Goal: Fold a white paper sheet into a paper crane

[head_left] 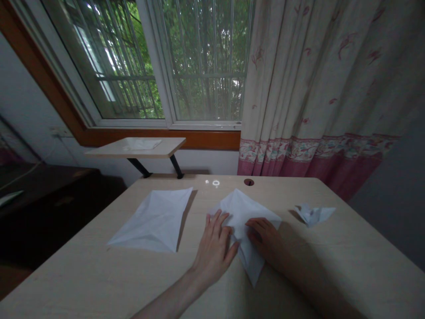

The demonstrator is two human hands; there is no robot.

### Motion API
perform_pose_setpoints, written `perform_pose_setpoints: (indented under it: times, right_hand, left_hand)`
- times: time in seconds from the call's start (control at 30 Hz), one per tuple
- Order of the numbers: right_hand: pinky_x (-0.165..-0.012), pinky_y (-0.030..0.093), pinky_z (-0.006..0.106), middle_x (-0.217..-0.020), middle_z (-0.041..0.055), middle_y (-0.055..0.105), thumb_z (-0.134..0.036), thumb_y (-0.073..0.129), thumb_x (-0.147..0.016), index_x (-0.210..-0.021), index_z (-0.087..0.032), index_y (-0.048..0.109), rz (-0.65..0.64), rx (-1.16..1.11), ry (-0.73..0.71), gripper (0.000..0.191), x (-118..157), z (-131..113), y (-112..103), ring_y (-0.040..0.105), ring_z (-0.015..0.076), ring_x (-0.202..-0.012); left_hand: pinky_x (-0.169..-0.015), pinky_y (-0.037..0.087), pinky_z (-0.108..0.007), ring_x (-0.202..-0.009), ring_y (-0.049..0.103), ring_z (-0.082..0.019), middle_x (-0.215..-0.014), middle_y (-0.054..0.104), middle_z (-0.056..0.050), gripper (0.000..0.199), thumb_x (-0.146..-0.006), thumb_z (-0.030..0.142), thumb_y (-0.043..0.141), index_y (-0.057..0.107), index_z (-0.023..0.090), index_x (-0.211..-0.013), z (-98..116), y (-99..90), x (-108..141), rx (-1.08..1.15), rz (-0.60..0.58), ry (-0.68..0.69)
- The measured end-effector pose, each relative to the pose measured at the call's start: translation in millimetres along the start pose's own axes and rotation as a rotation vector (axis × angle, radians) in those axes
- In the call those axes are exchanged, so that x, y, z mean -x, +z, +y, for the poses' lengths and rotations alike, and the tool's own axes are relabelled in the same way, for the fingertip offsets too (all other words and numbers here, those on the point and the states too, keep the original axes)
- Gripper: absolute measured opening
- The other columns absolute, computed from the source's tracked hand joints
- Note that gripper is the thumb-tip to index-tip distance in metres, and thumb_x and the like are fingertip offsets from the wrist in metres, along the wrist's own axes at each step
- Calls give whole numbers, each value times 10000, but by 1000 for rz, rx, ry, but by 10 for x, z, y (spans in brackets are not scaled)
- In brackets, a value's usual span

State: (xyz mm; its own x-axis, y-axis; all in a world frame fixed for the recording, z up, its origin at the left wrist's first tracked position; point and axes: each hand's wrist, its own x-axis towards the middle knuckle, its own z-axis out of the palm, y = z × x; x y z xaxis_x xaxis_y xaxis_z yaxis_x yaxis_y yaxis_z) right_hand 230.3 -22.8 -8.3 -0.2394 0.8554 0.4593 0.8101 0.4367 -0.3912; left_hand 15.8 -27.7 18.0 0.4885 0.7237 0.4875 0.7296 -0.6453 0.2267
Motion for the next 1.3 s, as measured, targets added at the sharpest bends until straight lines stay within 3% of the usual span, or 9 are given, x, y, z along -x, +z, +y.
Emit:
perform_pose_setpoints:
  times: [0.17,0.27,0.37,0.43,0.6,0.77,0.93,1.3]
  right_hand:
    - [-975,491,450,-1194,103,668,-133,463,-861,-1136,-214,666,-6,40,-60,352,36,105,67,607,243,-1122]
    - [-987,487,454,-1233,90,652,-157,470,-872,-1157,-229,665,-13,57,-68,352,43,137,108,593,238,-1156]
    - [-1006,474,450,-1251,73,643,-163,464,-889,-1185,-245,651,-21,78,-61,359,46,132,126,584,227,-1171]
    - [-1011,471,450,-1267,73,633,-165,462,-895,-1197,-238,645,-35,97,-64,361,54,125,129,574,230,-1186]
    - [-1016,470,440,-1283,68,622,-113,436,-881,-1223,-240,625,-40,127,-114,411,85,127,118,557,220,-1210]
    - [-985,492,448,-1271,89,628,-124,429,-888,-1225,-222,625,-62,168,-126,402,77,90,71,568,237,-1196]
    - [-969,500,463,-1252,88,641,-143,425,-895,-1203,-220,640,-77,182,-109,384,73,65,24,591,243,-1163]
    - [-940,528,419,-1162,78,691,-107,421,-877,-1131,-225,678,-80,182,-114,380,43,46,-49,631,222,-1089]
  left_hand:
    - [-1143,141,-630,-1310,416,-303,-1235,589,-81,98,-904,273,522,581,194,-901,21,-49,-31,39,-66,19]
    - [-1170,162,-565,-1170,554,-240,-1096,647,-52,138,-933,256,479,595,199,-887,32,-63,-39,85,-100,41]
    - [-1173,250,-467,-1021,627,-182,-1018,658,-30,143,-936,196,451,593,203,-954,19,-43,-24,117,-151,70]
    - [-1147,322,-408,-1025,626,-173,-1050,660,-28,180,-926,164,452,579,202,-1048,9,-21,-7,143,-190,103]
    - [-945,514,-323,-1012,637,-190,-1065,673,-44,236,-921,164,443,602,212,-1088,34,-4,13,184,-242,169]
    - [-886,542,-328,-957,668,-201,-1040,696,-54,261,-927,192,425,617,211,-1104,67,-24,-10,174,-244,84]
    - [-1050,440,-394,-961,676,-187,-1054,704,-30,235,-931,220,444,622,224,-1084,68,-37,-24,126,-219,55]
    - [-1058,420,-452,-1159,600,-228,-1262,629,-106,322,-964,329,437,593,177,-1202,42,-4,-19,-21,-217,-27]
